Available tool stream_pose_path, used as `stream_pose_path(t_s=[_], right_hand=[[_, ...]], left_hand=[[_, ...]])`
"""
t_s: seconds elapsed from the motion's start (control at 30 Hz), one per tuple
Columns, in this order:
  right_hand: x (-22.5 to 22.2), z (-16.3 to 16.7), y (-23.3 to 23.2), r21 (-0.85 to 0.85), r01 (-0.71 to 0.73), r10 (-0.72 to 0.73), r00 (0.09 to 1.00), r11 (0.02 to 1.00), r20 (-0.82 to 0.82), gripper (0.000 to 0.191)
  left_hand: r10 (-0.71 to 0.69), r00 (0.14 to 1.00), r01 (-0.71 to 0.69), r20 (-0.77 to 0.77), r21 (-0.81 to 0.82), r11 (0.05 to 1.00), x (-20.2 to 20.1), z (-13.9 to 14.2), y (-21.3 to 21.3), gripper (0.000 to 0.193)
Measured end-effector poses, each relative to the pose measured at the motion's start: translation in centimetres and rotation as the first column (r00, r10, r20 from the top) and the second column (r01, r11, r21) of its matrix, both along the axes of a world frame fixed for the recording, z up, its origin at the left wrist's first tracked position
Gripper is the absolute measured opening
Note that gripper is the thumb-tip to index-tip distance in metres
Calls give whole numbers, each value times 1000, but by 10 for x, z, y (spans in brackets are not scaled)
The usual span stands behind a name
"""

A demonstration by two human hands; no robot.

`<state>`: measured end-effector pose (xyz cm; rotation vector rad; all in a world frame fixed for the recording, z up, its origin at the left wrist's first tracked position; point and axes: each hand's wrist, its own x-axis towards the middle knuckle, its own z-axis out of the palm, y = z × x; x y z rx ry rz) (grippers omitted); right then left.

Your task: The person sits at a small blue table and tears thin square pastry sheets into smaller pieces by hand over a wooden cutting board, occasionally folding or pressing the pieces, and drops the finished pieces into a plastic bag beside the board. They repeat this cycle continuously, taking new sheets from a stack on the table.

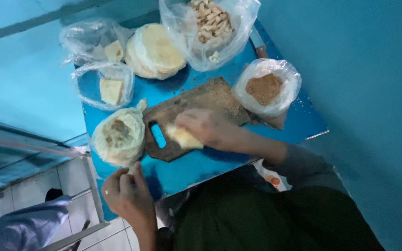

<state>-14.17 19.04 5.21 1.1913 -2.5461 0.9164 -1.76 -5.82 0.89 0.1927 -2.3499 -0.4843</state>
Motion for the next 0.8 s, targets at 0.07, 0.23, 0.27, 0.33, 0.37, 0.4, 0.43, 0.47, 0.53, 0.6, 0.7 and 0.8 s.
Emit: stream_pose_path(t_s=[0.07,0.23,0.27,0.33,0.37,0.4,0.43,0.47,0.53,0.6,0.7,0.8], right_hand=[[-7,-6,-3,15,27,-26,999,1000,-26,27],[-16,10,22,-87,333,-341,934,939,-103,13],[-13,14,23,-121,241,-235,970,963,57,14],[-1,18,20,-226,75,14,929,971,369,16],[3,19,16,-222,44,52,911,974,410,16],[7,19,11,-219,10,92,888,976,450,17],[11,20,6,-219,-26,133,862,975,489,17],[13,20,2,-228,-16,118,889,973,443,17],[17,20,-2,-252,4,86,936,968,342,17],[24,20,-4,-232,46,-50,999,971,-9,26],[39,11,-11,-227,-29,19,999,973,-43,37],[46,-5,-18,-238,50,-19,991,970,135,35]], left_hand=[[-13,999,17,-40,97,995,7,5,12,30],[-251,962,273,-108,413,869,4,15,29,38],[-358,926,364,-119,527,768,1,15,33,46],[-527,831,420,-179,823,383,-7,5,51,51],[-580,778,394,-241,906,152,-10,-1,59,54],[-555,803,353,-217,924,149,-13,-7,64,45],[-530,827,311,-191,939,147,-17,-14,68,36],[-504,848,269,-162,952,146,-20,-21,69,29],[-441,877,264,-194,959,103,-23,-31,68,23],[-386,894,272,-229,960,61,-25,-38,66,21],[-368,888,312,-276,949,43,-22,-41,66,21],[-409,867,315,-286,949,4,-20,-37,67,24]])
